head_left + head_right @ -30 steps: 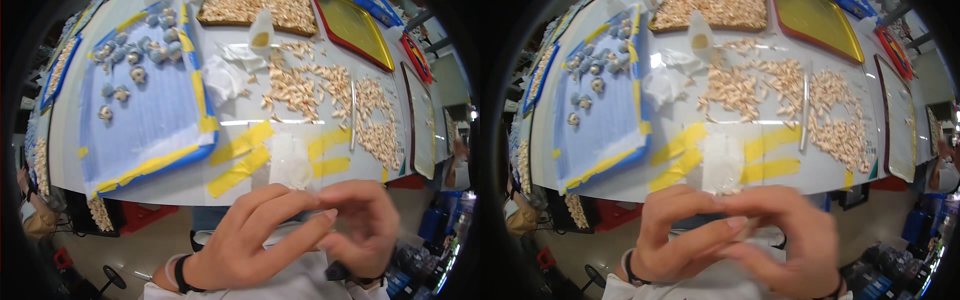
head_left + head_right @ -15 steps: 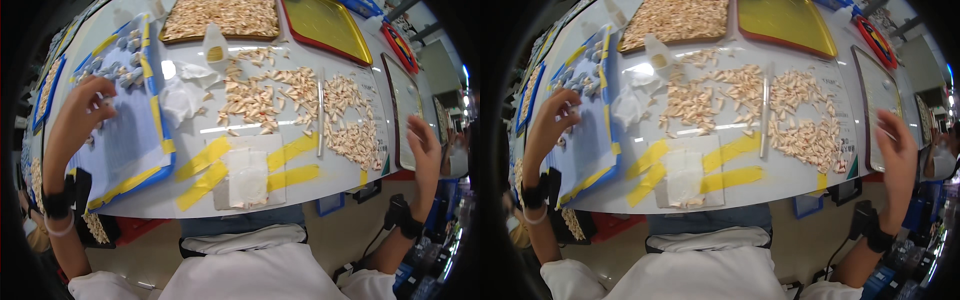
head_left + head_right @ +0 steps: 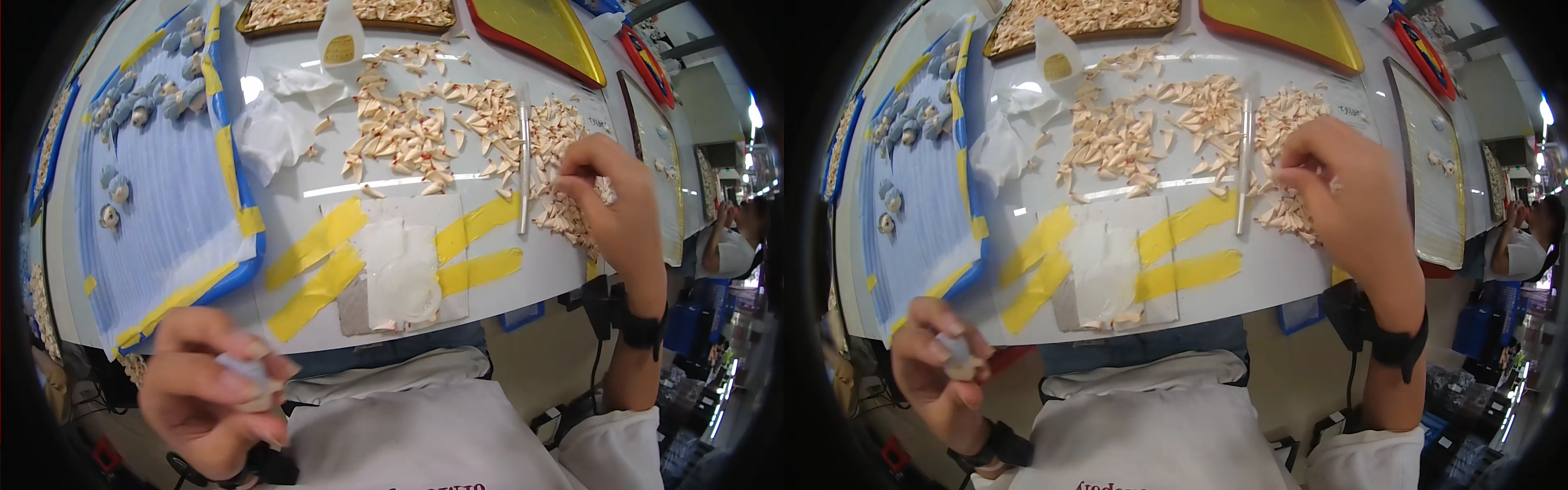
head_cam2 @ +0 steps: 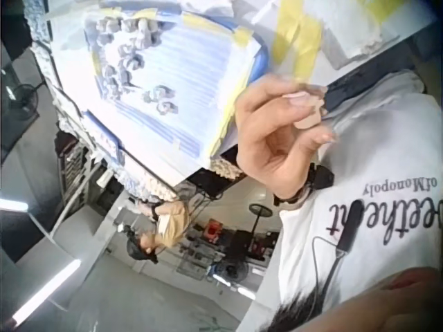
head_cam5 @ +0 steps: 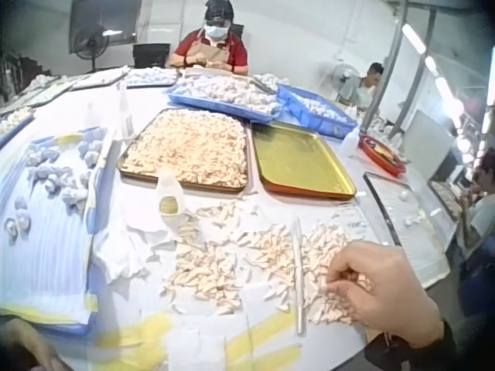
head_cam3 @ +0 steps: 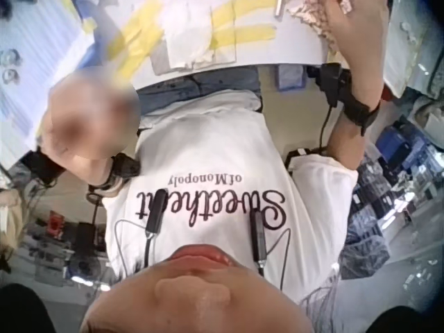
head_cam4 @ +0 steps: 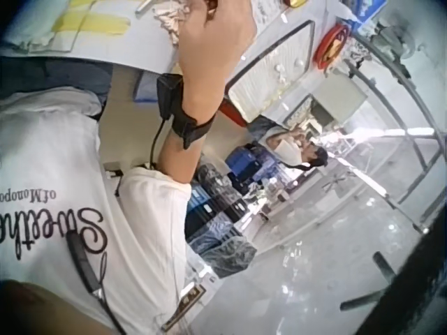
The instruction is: The person assembles small figurines by hand, picking up small white petal-like pieces and attaching them to the heads of blue figures. The person works at a table with trays of parts and finished figures, handling the items one at a time.
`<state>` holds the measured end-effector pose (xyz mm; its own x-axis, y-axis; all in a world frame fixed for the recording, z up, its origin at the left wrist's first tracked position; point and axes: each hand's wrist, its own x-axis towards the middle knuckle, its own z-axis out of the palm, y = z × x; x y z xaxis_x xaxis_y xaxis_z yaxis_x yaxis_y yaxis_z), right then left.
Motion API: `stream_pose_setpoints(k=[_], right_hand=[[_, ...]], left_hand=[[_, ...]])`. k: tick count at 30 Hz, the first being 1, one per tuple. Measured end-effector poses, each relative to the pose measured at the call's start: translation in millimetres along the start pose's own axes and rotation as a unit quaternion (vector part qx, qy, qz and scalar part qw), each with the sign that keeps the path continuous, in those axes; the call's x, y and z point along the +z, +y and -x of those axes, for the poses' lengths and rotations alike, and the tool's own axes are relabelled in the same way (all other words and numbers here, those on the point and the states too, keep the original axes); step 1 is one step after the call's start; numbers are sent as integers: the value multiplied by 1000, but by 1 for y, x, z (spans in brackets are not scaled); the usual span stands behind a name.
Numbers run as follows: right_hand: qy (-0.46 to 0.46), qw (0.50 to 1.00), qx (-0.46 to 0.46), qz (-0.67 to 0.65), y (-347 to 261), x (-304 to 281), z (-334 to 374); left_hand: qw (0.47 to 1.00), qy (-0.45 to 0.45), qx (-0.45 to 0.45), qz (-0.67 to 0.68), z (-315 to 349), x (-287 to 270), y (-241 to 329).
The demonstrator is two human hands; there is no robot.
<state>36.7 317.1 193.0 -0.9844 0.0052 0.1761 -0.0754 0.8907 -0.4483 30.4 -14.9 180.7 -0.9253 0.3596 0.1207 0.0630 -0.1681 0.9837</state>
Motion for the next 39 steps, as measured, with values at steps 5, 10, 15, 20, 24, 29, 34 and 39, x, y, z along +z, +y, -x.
stream_pose_setpoints(k=[5, 10, 15, 20, 24, 29, 34, 39], right_hand=[[88, 959, 101, -251, -46, -10, 27], [100, 963, 129, -214, -55, 3, 24], [109, 972, 180, -105, -15, 0, 24], [104, 969, 189, -123, -20, -4, 21], [98, 967, 185, -146, -33, -8, 20], [79, 962, 120, -231, -89, 9, 23], [-4, 969, 60, -239, -106, 21, 20], [-61, 982, 34, -178, -105, 21, 14]], left_hand=[[991, -64, -47, 107, 12, 18, -28], [994, -76, -10, 77, 8, 26, -43], [996, -64, -30, 54, 17, 17, -41], [993, -48, -38, 102, 20, 17, -40], [993, -71, -21, 92, 18, 11, -42], [995, 11, -44, 93, 21, 24, -43], [995, -66, 68, 23, 10, 16, -55], [997, -47, 26, 61, 18, 12, -51]])
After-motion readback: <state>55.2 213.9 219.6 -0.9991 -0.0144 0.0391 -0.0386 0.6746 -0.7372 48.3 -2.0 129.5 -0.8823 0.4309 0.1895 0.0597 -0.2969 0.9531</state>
